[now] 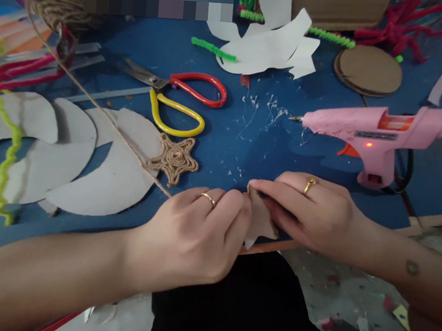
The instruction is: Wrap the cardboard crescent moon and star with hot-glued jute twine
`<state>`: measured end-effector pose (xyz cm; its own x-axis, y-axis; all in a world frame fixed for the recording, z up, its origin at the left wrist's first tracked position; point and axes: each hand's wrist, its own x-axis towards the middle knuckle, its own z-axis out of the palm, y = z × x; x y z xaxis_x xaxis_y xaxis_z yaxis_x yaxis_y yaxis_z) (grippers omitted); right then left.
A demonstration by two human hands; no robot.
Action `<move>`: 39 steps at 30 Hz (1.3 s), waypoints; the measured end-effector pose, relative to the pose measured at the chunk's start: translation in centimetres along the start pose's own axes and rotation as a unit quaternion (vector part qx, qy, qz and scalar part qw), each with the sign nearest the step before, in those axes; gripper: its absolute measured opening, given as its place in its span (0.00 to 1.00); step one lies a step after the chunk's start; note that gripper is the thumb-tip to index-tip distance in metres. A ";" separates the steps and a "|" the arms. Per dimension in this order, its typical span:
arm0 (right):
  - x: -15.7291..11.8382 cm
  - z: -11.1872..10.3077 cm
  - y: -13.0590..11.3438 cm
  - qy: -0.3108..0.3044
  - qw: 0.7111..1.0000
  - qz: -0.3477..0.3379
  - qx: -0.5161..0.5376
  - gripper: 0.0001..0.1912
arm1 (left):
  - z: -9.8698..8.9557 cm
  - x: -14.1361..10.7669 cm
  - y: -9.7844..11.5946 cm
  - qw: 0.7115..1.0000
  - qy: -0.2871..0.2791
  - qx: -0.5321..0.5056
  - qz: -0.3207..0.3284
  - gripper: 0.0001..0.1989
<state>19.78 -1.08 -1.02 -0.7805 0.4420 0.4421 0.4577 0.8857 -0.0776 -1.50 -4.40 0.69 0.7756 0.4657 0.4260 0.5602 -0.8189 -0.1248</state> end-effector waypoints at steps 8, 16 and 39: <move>0.1 -0.1 0.1 -0.008 1.000 -0.008 0.005 0.12 | 0.0 0.2 0.3 1.000 0.008 0.012 0.022 0.10; -0.2 -0.2 0.3 -0.029 0.999 -0.003 0.026 0.15 | 0.1 0.3 0.4 1.000 -0.007 0.013 0.025 0.10; -0.6 0.1 0.2 -0.026 0.999 -0.009 0.037 0.15 | -0.7 -0.2 0.9 1.000 -0.009 -0.019 -0.003 0.14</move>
<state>20.23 -1.17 -1.40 -0.8108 0.4307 0.3964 0.4120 0.9009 -0.1362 -1.36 -5.42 1.18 0.7781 0.4757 0.4102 0.5531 -0.8284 -0.0883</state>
